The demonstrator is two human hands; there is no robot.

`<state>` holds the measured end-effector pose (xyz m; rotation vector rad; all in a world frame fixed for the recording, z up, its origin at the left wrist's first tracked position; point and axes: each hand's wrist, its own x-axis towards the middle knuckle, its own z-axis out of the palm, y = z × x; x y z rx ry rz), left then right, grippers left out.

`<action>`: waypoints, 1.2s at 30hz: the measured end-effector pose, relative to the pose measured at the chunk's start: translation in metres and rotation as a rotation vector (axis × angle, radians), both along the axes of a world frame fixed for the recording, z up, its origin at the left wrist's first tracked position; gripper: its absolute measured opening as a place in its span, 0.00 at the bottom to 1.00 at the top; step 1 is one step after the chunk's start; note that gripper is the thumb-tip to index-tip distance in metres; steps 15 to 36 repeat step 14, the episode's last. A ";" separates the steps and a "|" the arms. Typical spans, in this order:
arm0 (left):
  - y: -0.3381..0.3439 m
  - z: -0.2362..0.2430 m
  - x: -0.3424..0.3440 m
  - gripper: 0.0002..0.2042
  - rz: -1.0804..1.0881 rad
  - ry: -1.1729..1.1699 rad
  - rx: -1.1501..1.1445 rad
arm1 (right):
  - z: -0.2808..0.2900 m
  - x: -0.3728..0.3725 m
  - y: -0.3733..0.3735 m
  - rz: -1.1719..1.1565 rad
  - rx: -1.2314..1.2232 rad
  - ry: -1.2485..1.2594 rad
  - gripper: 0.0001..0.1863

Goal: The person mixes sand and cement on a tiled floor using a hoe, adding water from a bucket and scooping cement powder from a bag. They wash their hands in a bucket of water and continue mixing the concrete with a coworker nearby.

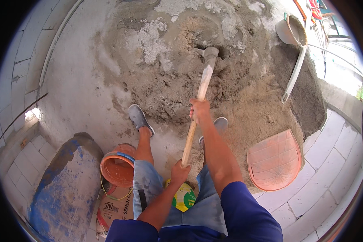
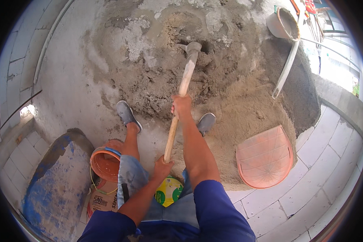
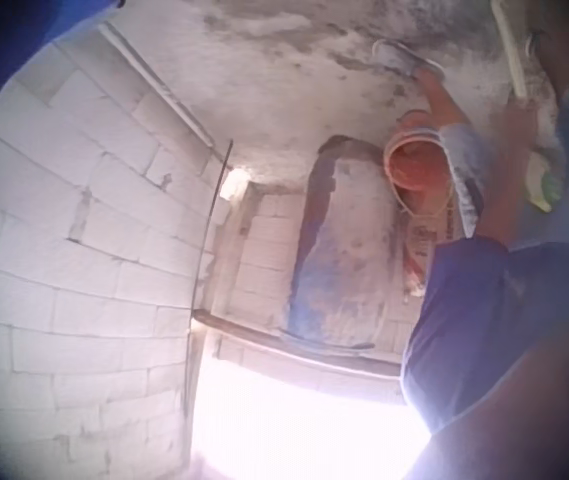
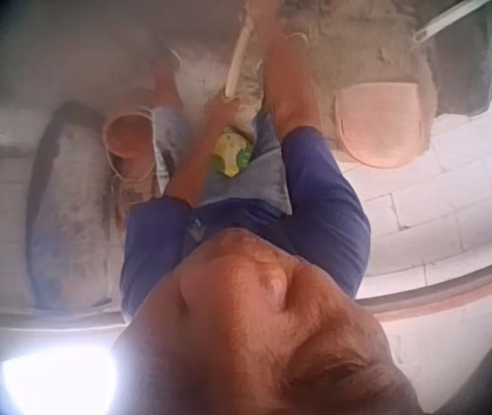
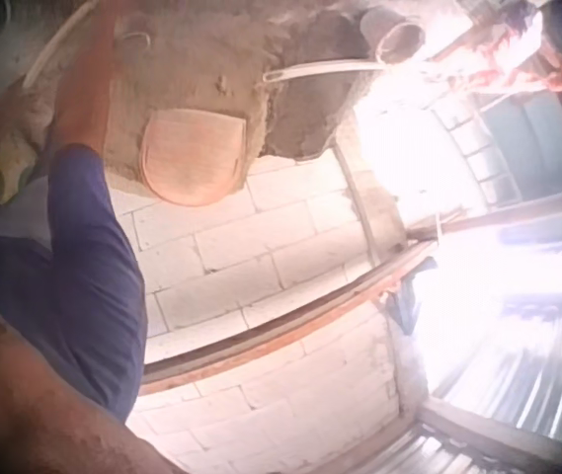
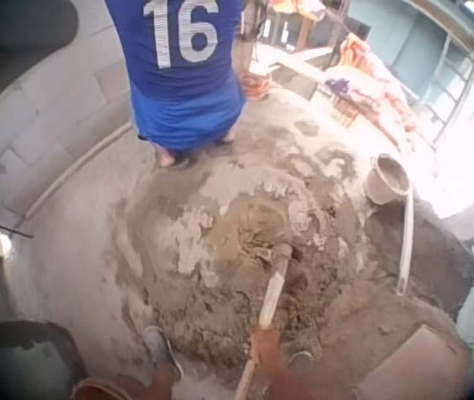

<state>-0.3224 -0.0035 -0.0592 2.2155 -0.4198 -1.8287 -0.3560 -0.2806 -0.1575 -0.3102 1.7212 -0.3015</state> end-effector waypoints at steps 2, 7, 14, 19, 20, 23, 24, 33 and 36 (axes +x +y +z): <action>0.031 0.008 -0.007 0.18 0.105 0.082 0.114 | -0.003 0.002 0.041 0.019 0.046 -0.014 0.12; 0.122 -0.012 -0.025 0.16 -0.136 0.084 0.193 | 0.029 -0.011 0.100 -0.060 0.055 -0.078 0.12; 0.017 0.006 0.000 0.17 -0.331 0.052 0.074 | 0.104 -0.056 0.073 -0.282 -0.199 -0.229 0.14; 0.017 0.006 0.000 0.17 -0.331 0.052 0.074 | 0.104 -0.056 0.073 -0.282 -0.199 -0.229 0.14; 0.017 0.006 0.000 0.17 -0.331 0.052 0.074 | 0.104 -0.056 0.073 -0.282 -0.199 -0.229 0.14; 0.017 0.006 0.000 0.17 -0.331 0.052 0.074 | 0.104 -0.056 0.073 -0.282 -0.199 -0.229 0.14; 0.017 0.006 0.000 0.17 -0.331 0.052 0.074 | 0.104 -0.056 0.073 -0.282 -0.199 -0.229 0.14; 0.017 0.006 0.000 0.17 -0.331 0.052 0.074 | 0.104 -0.056 0.073 -0.282 -0.199 -0.229 0.14; 0.017 0.006 0.000 0.17 -0.331 0.052 0.074 | 0.104 -0.056 0.073 -0.282 -0.199 -0.229 0.14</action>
